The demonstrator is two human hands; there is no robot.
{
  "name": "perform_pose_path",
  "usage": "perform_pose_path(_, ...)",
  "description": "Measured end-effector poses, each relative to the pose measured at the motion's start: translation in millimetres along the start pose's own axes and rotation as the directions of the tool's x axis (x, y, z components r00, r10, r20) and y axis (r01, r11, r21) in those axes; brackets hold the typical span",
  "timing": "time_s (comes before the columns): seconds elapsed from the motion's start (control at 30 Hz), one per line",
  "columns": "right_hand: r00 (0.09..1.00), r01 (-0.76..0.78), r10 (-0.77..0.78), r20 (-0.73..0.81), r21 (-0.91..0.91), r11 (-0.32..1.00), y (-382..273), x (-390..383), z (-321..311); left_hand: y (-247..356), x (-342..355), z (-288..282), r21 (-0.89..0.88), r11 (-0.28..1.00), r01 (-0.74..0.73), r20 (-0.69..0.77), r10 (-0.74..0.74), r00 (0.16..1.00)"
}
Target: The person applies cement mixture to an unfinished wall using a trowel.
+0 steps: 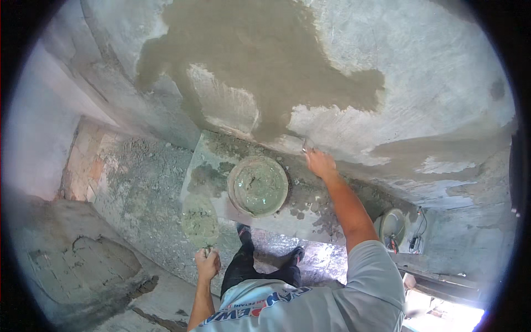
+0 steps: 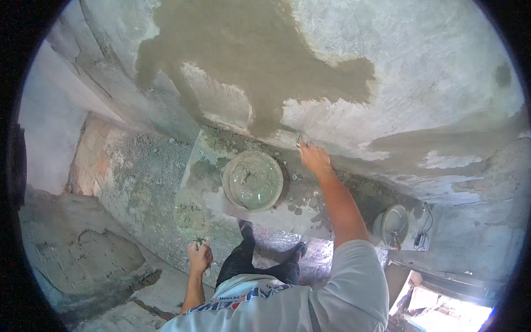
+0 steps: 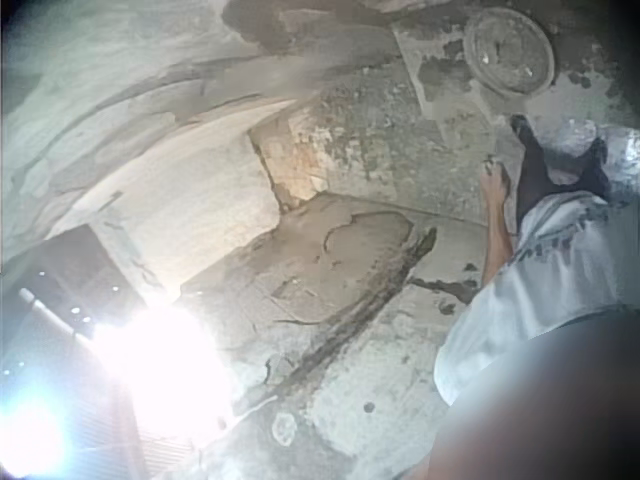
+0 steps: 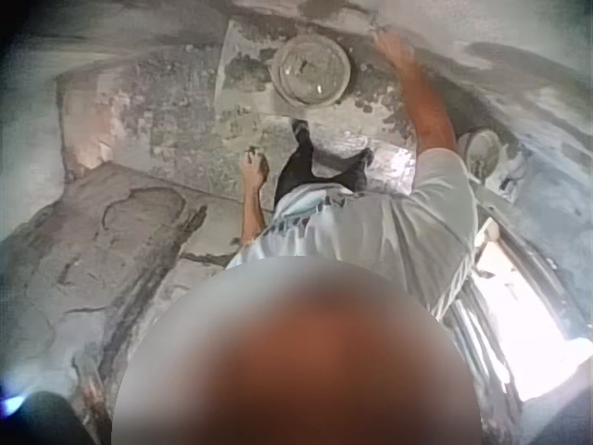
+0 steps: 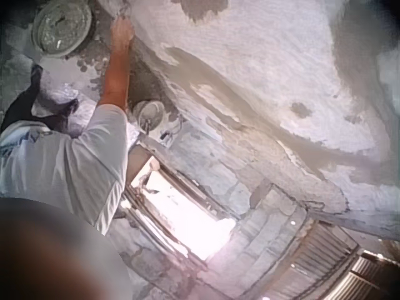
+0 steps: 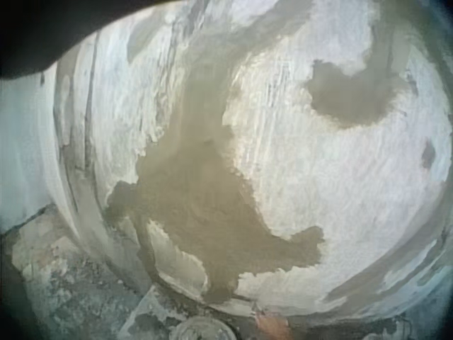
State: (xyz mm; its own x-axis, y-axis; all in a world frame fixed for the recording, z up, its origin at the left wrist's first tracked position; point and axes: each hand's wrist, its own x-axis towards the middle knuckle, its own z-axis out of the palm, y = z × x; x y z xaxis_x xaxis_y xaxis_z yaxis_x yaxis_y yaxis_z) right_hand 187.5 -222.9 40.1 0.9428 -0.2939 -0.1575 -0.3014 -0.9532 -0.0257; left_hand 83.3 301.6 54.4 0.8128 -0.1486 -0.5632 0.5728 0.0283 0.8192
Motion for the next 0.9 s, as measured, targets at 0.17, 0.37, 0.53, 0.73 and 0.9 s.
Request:
perform_pose_path(0.17,0.999,-0.041,0.041,0.003,0.025,0.999,-24,-5,5,14,11,-14,-0.064,0.997,0.041,-0.039,-0.044,0.998)
perform_pose_path(0.37,0.998,-0.055,0.054,-0.031,-0.030,0.998,-20,-9,12,26,18,-10,-0.002,0.999,0.033,0.015,-0.033,0.999)
perform_pose_path(0.53,0.995,-0.094,0.094,-0.013,-0.017,0.995,-16,-11,15,20,15,-13,0.004,0.999,0.044,0.043,-0.045,0.998)
perform_pose_path(0.73,0.994,-0.114,0.114,-0.003,-0.020,0.993,-23,-13,2,28,13,-18,-0.070,0.993,0.092,0.070,-0.087,0.994)
perform_pose_path(0.9,0.992,-0.127,0.127,-0.008,0.039,0.991,-22,-14,4,39,15,-20,0.056,0.998,0.007,0.118,-0.013,0.993)
